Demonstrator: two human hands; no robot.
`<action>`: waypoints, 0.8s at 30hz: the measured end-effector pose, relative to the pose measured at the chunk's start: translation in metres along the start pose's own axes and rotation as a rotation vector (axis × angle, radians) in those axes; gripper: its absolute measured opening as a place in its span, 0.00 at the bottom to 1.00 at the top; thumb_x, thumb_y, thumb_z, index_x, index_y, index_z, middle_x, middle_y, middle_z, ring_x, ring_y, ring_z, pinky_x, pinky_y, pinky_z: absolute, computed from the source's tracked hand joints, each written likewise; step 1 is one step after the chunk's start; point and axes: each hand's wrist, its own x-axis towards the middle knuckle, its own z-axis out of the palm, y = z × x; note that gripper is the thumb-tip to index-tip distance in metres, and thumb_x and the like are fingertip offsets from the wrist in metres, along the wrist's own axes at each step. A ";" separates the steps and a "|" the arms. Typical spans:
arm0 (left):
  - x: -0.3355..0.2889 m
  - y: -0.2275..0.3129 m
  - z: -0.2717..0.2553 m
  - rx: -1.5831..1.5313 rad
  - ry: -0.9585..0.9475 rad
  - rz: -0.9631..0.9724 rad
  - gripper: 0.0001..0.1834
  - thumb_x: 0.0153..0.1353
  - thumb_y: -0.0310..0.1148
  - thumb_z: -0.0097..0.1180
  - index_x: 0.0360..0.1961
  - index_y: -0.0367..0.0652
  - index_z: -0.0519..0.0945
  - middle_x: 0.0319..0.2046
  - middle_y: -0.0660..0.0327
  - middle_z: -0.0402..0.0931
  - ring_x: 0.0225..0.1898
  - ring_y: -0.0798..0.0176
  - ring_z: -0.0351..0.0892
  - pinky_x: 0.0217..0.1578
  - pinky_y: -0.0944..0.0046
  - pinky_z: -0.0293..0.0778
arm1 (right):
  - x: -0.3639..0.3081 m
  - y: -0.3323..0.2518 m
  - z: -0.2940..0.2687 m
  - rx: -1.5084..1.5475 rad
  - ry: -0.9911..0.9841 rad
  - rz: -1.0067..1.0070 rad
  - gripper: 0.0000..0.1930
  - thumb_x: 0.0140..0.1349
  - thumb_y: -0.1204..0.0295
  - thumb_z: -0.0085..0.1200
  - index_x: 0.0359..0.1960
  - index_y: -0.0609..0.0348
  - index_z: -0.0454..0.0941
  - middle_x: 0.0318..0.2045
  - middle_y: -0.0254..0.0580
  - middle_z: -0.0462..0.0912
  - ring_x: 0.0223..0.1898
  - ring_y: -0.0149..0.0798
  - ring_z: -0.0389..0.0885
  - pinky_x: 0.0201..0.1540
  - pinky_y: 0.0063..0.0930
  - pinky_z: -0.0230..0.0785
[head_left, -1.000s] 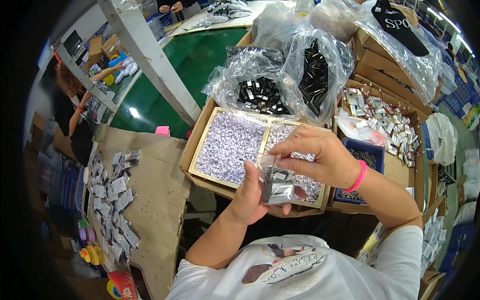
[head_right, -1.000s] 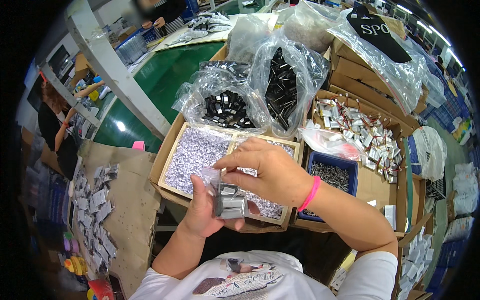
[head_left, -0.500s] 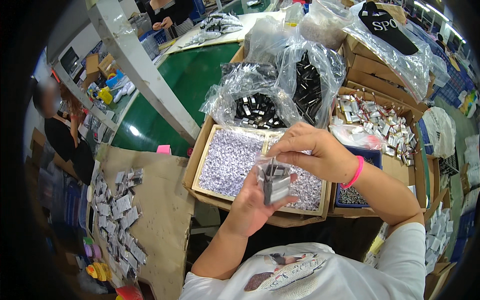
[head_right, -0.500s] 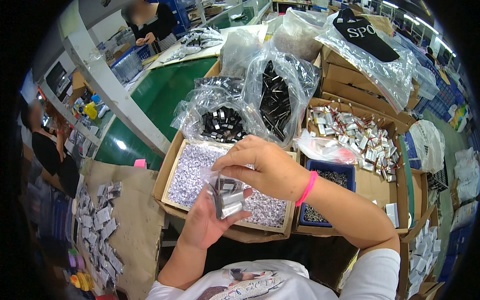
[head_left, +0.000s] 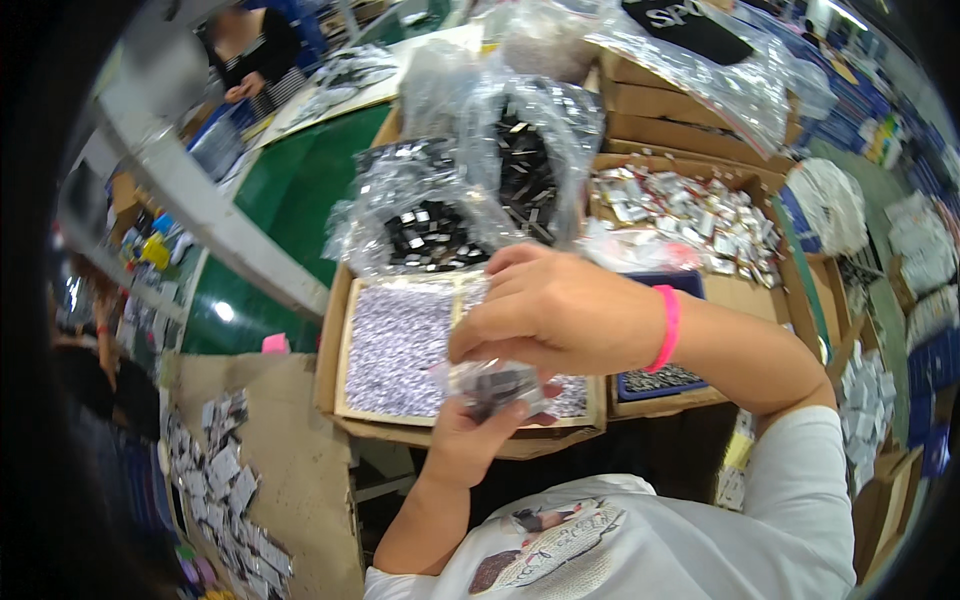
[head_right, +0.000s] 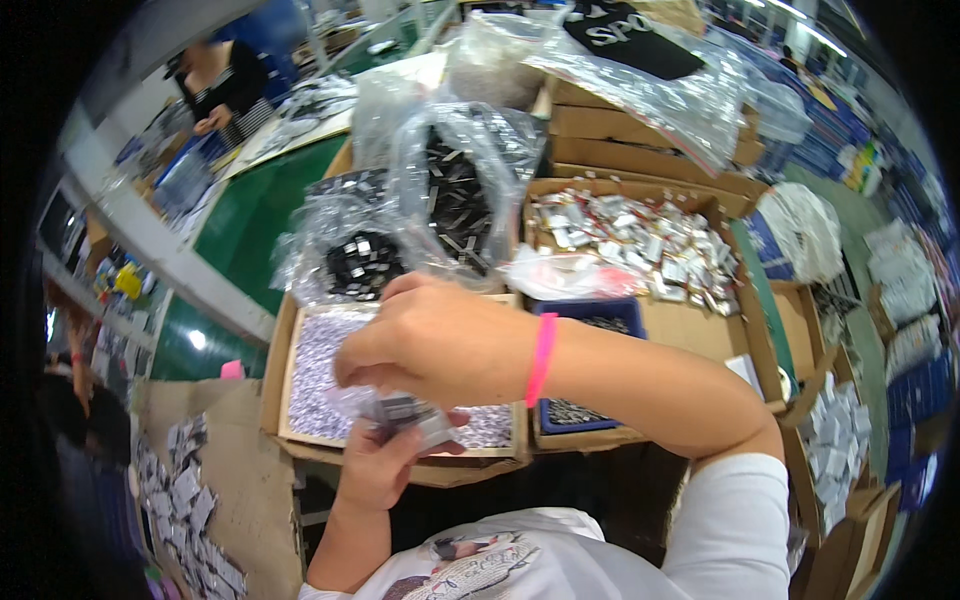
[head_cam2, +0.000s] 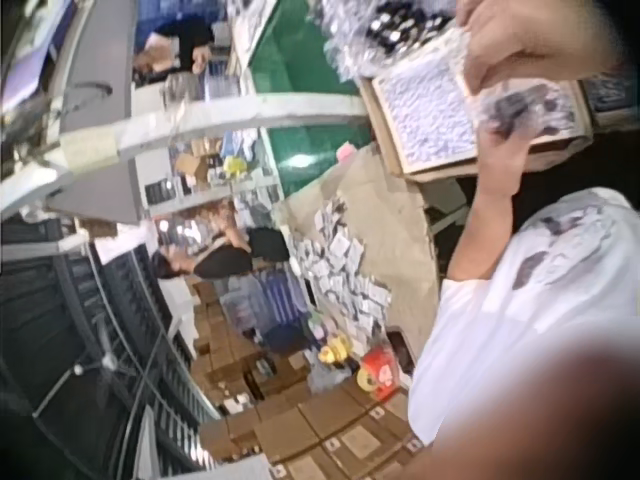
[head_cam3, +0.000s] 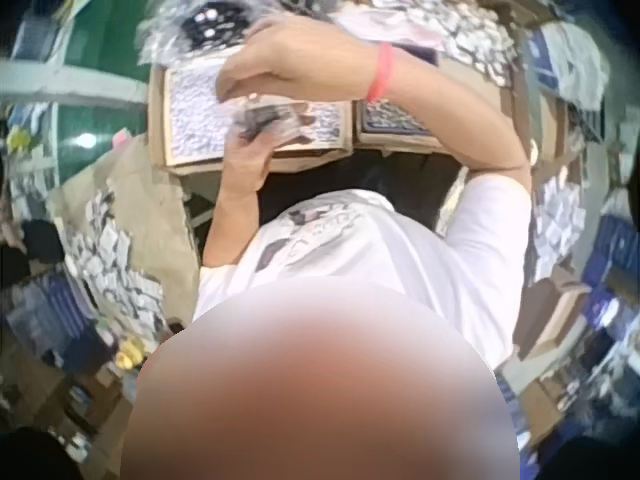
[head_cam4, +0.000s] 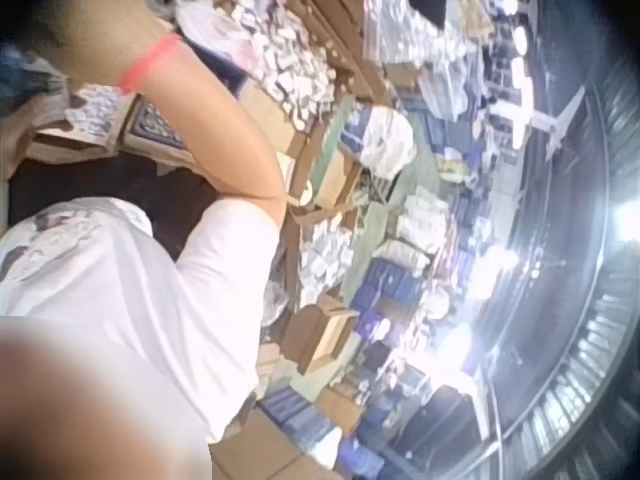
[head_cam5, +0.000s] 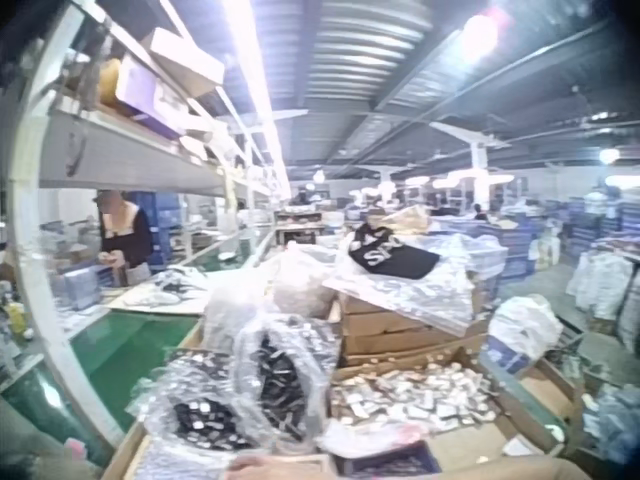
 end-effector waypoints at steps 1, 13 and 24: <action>0.004 0.001 0.000 -0.005 -0.037 0.026 0.17 0.65 0.24 0.47 0.54 0.31 0.67 0.48 0.49 0.74 0.50 0.50 0.76 0.43 0.55 0.80 | -0.002 -0.002 0.001 0.043 -0.020 0.034 0.07 0.58 0.73 0.55 0.39 0.52 0.78 0.28 0.34 0.81 0.33 0.39 0.79 0.52 0.38 0.61; -0.001 -0.008 0.004 0.006 0.113 -0.028 0.20 0.66 0.28 0.45 0.56 0.27 0.64 0.50 0.40 0.72 0.46 0.43 0.78 0.32 0.53 0.83 | -0.110 -0.013 -0.051 -0.194 -0.305 0.738 0.11 0.56 0.67 0.58 0.38 0.58 0.78 0.34 0.42 0.81 0.37 0.45 0.80 0.38 0.33 0.72; 0.001 -0.003 0.000 -0.009 0.245 -0.020 0.20 0.65 0.28 0.46 0.55 0.28 0.65 0.49 0.41 0.73 0.44 0.46 0.79 0.29 0.55 0.83 | -0.174 0.014 -0.024 -0.245 -0.252 0.668 0.07 0.53 0.67 0.58 0.31 0.55 0.80 0.27 0.43 0.79 0.34 0.47 0.79 0.38 0.39 0.72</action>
